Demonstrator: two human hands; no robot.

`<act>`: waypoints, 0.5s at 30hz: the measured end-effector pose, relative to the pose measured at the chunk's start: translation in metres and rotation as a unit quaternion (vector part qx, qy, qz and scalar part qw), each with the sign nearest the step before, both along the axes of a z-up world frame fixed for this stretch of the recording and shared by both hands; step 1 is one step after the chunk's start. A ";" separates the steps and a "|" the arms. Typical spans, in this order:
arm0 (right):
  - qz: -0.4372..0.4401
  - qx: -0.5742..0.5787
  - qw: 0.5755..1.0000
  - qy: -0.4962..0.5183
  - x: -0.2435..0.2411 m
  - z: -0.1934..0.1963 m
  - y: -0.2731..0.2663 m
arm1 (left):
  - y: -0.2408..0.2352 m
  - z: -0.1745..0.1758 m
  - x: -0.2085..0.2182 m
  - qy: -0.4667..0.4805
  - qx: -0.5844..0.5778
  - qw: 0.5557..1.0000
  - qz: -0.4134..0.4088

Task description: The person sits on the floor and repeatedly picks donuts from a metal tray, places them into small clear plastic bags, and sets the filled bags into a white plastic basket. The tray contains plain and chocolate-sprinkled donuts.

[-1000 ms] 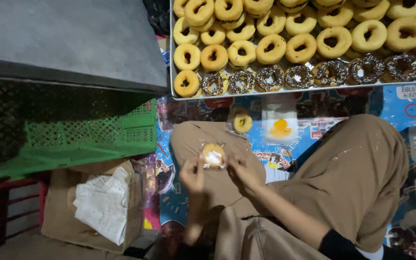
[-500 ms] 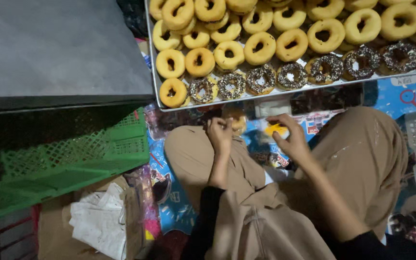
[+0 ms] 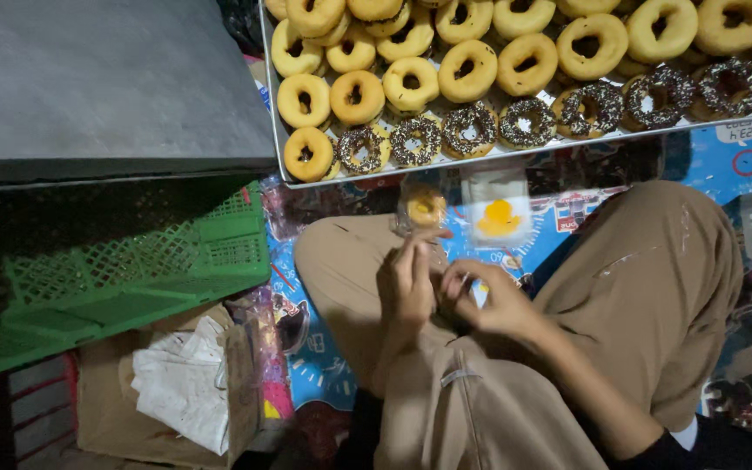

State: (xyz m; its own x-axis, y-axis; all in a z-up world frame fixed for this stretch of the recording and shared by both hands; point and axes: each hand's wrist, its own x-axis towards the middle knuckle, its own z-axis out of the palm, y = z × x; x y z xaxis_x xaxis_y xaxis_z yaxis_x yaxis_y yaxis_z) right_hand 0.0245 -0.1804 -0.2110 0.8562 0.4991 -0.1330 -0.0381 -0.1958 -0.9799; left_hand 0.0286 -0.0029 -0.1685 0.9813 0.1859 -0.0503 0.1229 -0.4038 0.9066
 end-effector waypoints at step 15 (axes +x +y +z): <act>-0.089 -0.266 0.956 -0.083 -0.039 -0.076 0.088 | 0.061 -0.070 -0.021 -0.052 0.386 0.915 0.108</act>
State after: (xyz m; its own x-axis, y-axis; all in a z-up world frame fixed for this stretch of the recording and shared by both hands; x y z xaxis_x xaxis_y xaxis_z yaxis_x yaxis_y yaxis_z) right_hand -0.0148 -0.0923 -0.2866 0.9527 0.2434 -0.1822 0.0306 -0.6730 -0.7391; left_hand 0.0075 0.0581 -0.2382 0.9098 0.3161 0.2688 0.2041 -0.9049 0.3734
